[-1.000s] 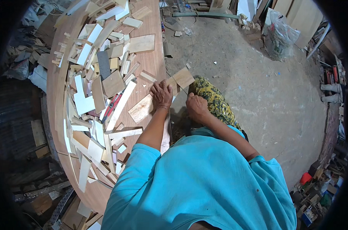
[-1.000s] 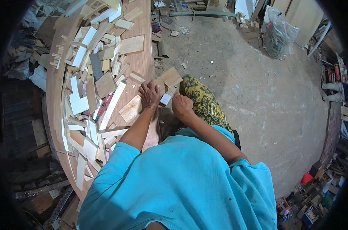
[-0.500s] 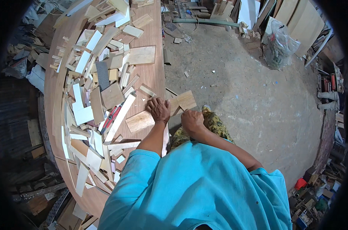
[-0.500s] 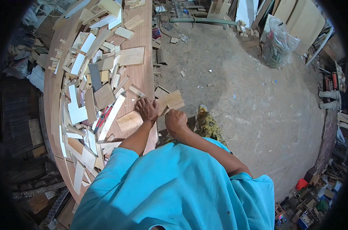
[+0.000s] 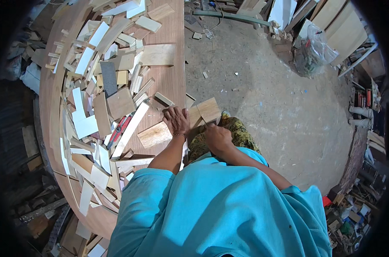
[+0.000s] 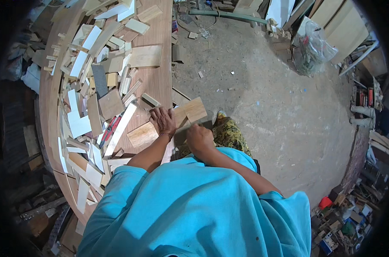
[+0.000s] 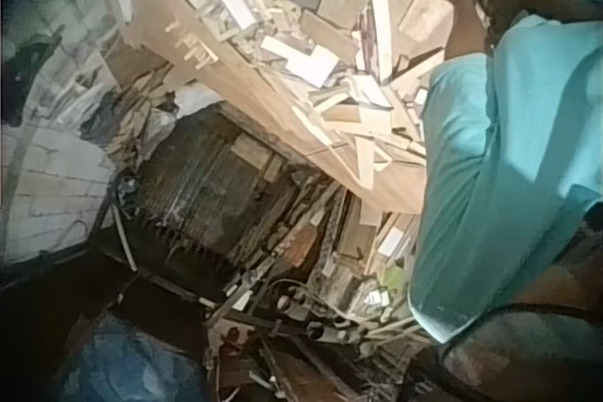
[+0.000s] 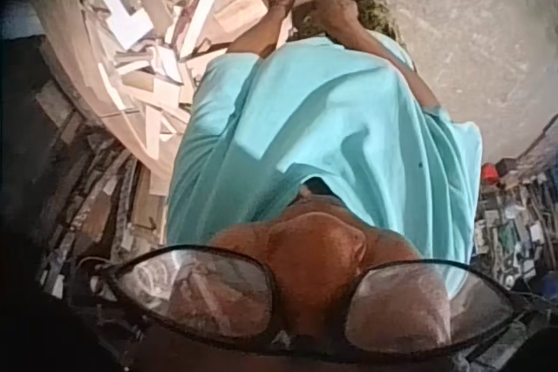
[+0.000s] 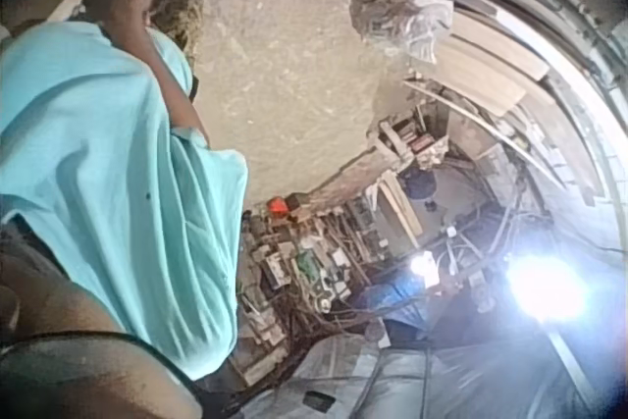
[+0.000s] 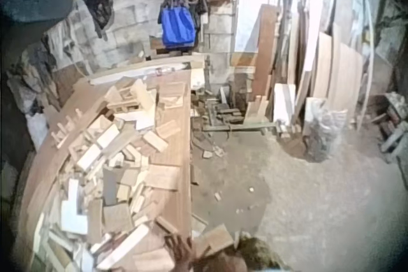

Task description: Marking a piece of wood with a pencil and then cutting it with a small saw on a workbench.

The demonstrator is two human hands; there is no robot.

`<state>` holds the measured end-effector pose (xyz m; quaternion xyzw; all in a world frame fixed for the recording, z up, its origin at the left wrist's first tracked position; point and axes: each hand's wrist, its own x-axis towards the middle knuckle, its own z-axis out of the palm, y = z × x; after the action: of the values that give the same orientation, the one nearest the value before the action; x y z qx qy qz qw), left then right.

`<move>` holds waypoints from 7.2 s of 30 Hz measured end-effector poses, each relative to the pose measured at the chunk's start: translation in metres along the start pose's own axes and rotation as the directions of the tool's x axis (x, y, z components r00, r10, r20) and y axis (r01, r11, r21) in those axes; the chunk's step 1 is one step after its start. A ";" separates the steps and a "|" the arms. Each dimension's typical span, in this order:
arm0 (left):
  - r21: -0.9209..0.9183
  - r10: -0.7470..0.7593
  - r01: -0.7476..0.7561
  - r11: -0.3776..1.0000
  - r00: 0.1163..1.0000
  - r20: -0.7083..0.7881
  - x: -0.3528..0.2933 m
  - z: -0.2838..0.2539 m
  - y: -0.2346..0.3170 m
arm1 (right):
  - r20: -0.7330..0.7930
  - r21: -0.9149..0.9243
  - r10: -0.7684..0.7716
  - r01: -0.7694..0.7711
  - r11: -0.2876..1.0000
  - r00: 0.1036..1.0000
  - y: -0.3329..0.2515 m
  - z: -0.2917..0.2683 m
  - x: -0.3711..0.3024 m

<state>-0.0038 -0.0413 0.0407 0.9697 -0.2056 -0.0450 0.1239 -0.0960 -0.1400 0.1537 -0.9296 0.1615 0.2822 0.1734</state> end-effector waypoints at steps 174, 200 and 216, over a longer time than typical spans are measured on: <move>0.118 0.332 -0.325 0.938 0.942 -0.045 0.006 0.007 0.008 | -0.388 0.200 0.175 -0.103 0.974 0.905 -0.007 0.025 -0.014; 0.087 0.293 -0.286 0.954 0.952 -0.083 0.010 0.007 0.002 | -0.361 0.127 0.089 -0.046 0.991 0.928 -0.006 0.021 0.010; 0.103 0.294 -0.287 0.952 0.953 -0.066 0.008 0.007 -0.002 | -0.351 0.154 0.186 -0.140 0.978 0.918 -0.006 0.016 -0.022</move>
<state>0.0032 -0.0448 0.0331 0.9346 -0.3428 0.0223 0.0926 -0.1188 -0.1230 0.1556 -0.9362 0.2852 0.1084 0.1746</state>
